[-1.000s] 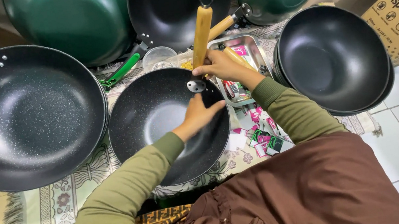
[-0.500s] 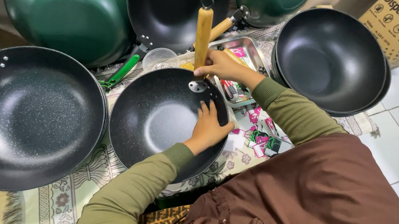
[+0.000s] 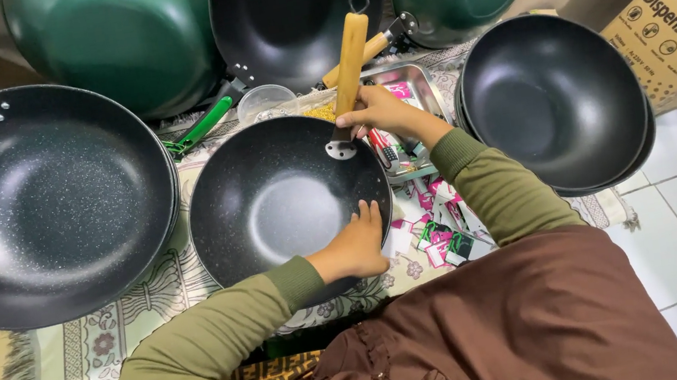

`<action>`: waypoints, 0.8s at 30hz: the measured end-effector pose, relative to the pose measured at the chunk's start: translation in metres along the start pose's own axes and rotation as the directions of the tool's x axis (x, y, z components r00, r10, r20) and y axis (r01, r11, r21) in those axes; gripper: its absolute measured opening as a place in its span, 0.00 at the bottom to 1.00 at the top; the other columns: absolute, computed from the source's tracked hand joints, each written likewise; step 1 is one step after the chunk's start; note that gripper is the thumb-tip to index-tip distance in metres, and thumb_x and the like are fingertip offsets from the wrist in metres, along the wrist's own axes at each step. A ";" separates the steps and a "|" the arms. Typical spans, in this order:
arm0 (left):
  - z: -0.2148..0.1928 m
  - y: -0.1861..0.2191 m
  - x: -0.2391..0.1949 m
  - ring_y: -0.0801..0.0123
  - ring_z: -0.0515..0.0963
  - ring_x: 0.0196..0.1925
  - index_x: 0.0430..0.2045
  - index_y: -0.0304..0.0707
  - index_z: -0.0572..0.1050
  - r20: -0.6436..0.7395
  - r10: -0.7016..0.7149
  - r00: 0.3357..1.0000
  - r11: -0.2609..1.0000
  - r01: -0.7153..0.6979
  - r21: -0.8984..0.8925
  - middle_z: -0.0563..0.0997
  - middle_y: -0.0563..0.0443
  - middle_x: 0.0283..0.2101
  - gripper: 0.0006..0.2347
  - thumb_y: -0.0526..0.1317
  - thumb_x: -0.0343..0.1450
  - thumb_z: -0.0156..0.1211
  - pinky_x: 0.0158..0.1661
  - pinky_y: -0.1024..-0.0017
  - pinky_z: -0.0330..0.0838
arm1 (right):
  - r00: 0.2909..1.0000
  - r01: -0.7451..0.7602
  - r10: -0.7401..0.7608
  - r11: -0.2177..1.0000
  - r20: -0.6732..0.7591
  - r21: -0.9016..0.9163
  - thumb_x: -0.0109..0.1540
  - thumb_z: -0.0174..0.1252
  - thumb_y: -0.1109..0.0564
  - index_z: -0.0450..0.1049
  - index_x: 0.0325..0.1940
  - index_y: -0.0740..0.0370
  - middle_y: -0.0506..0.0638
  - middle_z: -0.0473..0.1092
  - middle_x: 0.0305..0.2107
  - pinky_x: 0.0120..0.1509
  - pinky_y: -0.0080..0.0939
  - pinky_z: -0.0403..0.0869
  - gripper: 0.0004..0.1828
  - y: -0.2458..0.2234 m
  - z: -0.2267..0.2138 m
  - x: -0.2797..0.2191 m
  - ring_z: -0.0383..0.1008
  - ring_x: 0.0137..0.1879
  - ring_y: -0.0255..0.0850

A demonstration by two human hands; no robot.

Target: Attaching wooden handles to various pans and woks using a fastening tool.

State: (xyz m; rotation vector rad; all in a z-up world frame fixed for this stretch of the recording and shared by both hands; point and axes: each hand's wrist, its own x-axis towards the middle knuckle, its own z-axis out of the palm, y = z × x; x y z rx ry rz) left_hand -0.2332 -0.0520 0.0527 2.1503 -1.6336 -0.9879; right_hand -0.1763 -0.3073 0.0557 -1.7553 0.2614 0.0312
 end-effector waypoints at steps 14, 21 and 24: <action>-0.007 0.026 -0.010 0.26 0.82 0.38 0.59 0.03 0.61 -0.322 0.047 0.946 0.999 -0.040 0.029 0.79 0.12 0.36 0.27 0.33 0.67 0.50 0.34 0.45 0.81 | 1.000 0.015 -0.016 0.994 0.010 0.104 0.60 0.71 0.57 0.70 0.57 0.70 0.62 0.77 0.34 0.36 0.43 0.84 0.27 0.003 -0.005 0.006 0.83 0.35 0.48; -0.047 0.025 -0.054 0.34 0.81 0.29 0.36 0.24 0.73 -0.429 0.157 0.890 0.985 -0.172 0.004 0.82 0.28 0.29 0.11 0.31 0.62 0.54 0.32 0.49 0.76 | 0.974 0.225 -0.183 0.855 -0.134 0.467 0.63 0.63 0.59 0.72 0.52 0.65 0.53 0.71 0.38 0.37 0.38 0.82 0.14 -0.093 -0.003 -0.031 0.76 0.35 0.39; -0.086 0.031 -0.091 0.34 0.80 0.28 0.30 0.29 0.73 -0.476 0.177 0.861 0.981 -0.191 0.019 0.82 0.31 0.27 0.07 0.33 0.61 0.55 0.32 0.49 0.75 | 0.923 0.335 -0.215 0.856 -0.318 0.394 0.63 0.63 0.60 0.68 0.56 0.64 0.56 0.71 0.39 0.34 0.30 0.79 0.19 -0.122 -0.009 -0.049 0.77 0.36 0.39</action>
